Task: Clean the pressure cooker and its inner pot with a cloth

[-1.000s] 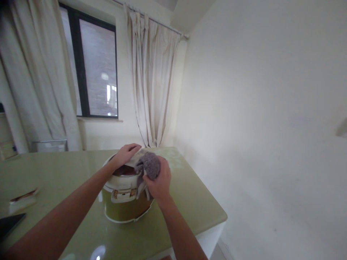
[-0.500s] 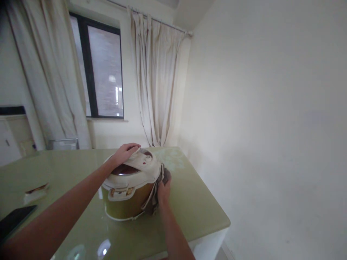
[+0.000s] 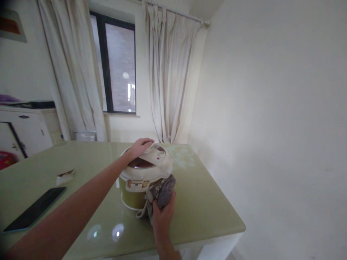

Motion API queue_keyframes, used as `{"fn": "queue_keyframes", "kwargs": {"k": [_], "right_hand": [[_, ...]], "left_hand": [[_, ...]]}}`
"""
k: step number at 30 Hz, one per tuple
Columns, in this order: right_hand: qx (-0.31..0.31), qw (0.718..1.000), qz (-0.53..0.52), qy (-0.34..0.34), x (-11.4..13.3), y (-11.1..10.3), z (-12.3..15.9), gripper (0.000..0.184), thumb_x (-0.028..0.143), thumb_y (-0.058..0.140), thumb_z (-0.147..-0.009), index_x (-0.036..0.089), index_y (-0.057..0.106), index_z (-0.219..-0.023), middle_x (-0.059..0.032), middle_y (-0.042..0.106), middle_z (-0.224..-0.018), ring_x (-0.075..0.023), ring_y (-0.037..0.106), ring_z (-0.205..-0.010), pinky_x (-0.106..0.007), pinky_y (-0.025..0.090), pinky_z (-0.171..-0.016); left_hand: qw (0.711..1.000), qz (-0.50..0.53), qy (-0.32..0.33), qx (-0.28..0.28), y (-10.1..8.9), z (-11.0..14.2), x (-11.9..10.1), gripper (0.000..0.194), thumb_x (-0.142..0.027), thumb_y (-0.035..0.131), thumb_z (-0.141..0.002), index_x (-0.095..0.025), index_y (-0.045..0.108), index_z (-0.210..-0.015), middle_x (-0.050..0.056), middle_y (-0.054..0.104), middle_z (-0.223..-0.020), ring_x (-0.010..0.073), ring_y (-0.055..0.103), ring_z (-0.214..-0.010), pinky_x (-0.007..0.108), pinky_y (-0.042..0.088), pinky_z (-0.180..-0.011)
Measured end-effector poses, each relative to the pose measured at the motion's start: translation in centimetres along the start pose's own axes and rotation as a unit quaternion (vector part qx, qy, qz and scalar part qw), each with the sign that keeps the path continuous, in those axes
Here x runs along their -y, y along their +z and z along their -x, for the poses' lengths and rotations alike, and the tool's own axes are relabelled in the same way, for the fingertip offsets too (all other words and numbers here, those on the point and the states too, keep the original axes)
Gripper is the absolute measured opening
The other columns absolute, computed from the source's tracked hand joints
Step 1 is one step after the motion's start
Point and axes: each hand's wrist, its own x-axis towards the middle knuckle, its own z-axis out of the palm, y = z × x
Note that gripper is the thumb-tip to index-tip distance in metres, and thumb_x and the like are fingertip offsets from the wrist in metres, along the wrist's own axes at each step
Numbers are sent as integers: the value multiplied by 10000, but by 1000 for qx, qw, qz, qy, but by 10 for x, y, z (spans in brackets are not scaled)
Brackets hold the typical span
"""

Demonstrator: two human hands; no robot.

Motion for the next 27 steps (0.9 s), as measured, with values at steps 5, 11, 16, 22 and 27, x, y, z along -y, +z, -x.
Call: {"fn": "queue_keyframes", "kwargs": {"k": [5, 11, 16, 22, 27], "right_hand": [[-26, 988, 123, -90, 23, -3, 21, 581, 327, 692, -850, 256, 573, -1414, -187, 652, -1320, -412, 651, -1190, -604, 556, -951], [20, 961, 218, -169, 92, -12, -25, 662, 273, 750, -775, 279, 581, -1415, -157, 630, -1273, -378, 617, -1120, -545, 508, -939], [173, 903, 328, -216, 163, -4, -105, 667, 350, 785, -785, 304, 602, -1425, -144, 602, -1261, -358, 564, -1179, -529, 433, -1014], [403, 790, 343, -309, 208, 38, -170, 657, 565, 760, -810, 278, 612, -1382, -99, 712, -1136, -308, 654, -1046, -448, 479, -939], [468, 716, 336, -393, 212, 44, -184, 711, 592, 776, -797, 267, 610, -1408, -114, 747, -1156, -322, 695, -1009, -425, 503, -879]], "left_hand": [[1000, 1, 6, 2, 1, -1, 5, 431, -433, 525, -885, -192, 810, -1100, 86, 824, -1121, 288, 730, -1112, 386, 546, -1035], [1000, -1, 11, 6, 2, -2, 5, 425, -406, 525, -889, -183, 804, -1120, 95, 815, -1164, 278, 725, -1123, 375, 538, -1043], [999, 7, 28, 14, -2, 2, 1, 468, -451, 428, -946, -190, 800, -1062, 84, 813, -1132, 273, 715, -1111, 383, 527, -1051], [991, 28, 111, 67, -22, -1, 12, 497, -441, 632, -724, -196, 779, -1130, 99, 794, -1197, 315, 695, -1179, 403, 495, -1120], [985, 138, 54, 86, -24, -7, 15, 445, -490, 672, -742, -195, 813, -1043, 96, 807, -1179, 322, 701, -1187, 411, 493, -1126]]}}
